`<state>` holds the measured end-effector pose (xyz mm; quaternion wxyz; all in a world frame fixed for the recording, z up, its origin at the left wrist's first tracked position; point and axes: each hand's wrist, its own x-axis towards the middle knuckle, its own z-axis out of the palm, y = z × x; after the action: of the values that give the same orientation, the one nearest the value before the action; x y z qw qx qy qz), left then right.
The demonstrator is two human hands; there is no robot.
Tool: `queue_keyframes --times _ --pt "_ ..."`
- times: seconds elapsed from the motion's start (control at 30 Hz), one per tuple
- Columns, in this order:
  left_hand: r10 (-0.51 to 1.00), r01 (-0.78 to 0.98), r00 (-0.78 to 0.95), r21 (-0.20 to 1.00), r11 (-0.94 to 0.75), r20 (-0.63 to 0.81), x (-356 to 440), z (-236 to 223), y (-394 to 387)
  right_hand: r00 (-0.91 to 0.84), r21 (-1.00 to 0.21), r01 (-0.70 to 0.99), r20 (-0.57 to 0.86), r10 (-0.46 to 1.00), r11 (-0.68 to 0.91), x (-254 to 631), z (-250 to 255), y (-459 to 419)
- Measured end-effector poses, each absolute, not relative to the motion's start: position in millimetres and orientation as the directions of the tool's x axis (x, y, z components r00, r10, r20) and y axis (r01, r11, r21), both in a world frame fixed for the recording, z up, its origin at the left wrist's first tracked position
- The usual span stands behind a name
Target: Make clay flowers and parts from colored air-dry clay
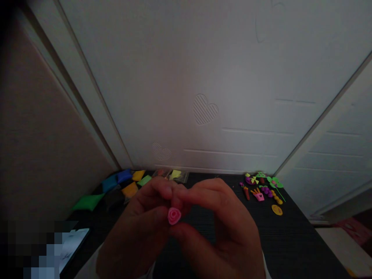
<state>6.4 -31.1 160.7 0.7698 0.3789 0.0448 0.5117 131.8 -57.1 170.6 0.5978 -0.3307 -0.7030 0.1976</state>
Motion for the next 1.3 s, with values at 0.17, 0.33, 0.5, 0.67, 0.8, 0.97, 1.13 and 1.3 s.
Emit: queue_keyframes --times 0.17,0.33,0.5,0.67,0.8,0.97,1.13,1.3 --pt "0.809 -0.772 0.487 0.596 0.222 0.330 8 160 -31 -0.028 -0.666 0.224 0.726 0.687 0.712 130 169 -57" --pt "0.812 -0.794 0.475 0.563 0.230 0.339 11 159 -31 -0.005 -0.668 0.219 0.728 0.685 0.711 128 166 -56" --pt "0.822 -0.790 0.470 0.568 0.229 0.322 12 157 -32 -0.017 -0.674 0.201 0.723 0.690 0.711 130 165 -55" --pt "0.831 -0.768 0.471 0.602 0.220 0.296 10 158 -31 -0.017 -0.701 0.139 0.704 0.710 0.699 130 165 -53" --pt "0.847 -0.729 0.478 0.643 0.234 0.234 10 158 -30 -0.007 -0.736 0.057 0.675 0.738 0.674 130 163 -49" --pt "0.857 -0.716 0.477 0.652 0.249 0.197 12 158 -30 -0.009 -0.753 0.012 0.658 0.753 0.658 130 162 -46" --pt "0.866 -0.731 0.473 0.621 0.283 0.163 14 160 -28 -0.007 -0.758 0.011 0.652 0.758 0.652 129 162 -45" --pt "0.868 -0.730 0.482 0.603 0.322 0.122 14 163 -29 -0.016 -0.760 0.013 0.649 0.760 0.650 129 161 -44"
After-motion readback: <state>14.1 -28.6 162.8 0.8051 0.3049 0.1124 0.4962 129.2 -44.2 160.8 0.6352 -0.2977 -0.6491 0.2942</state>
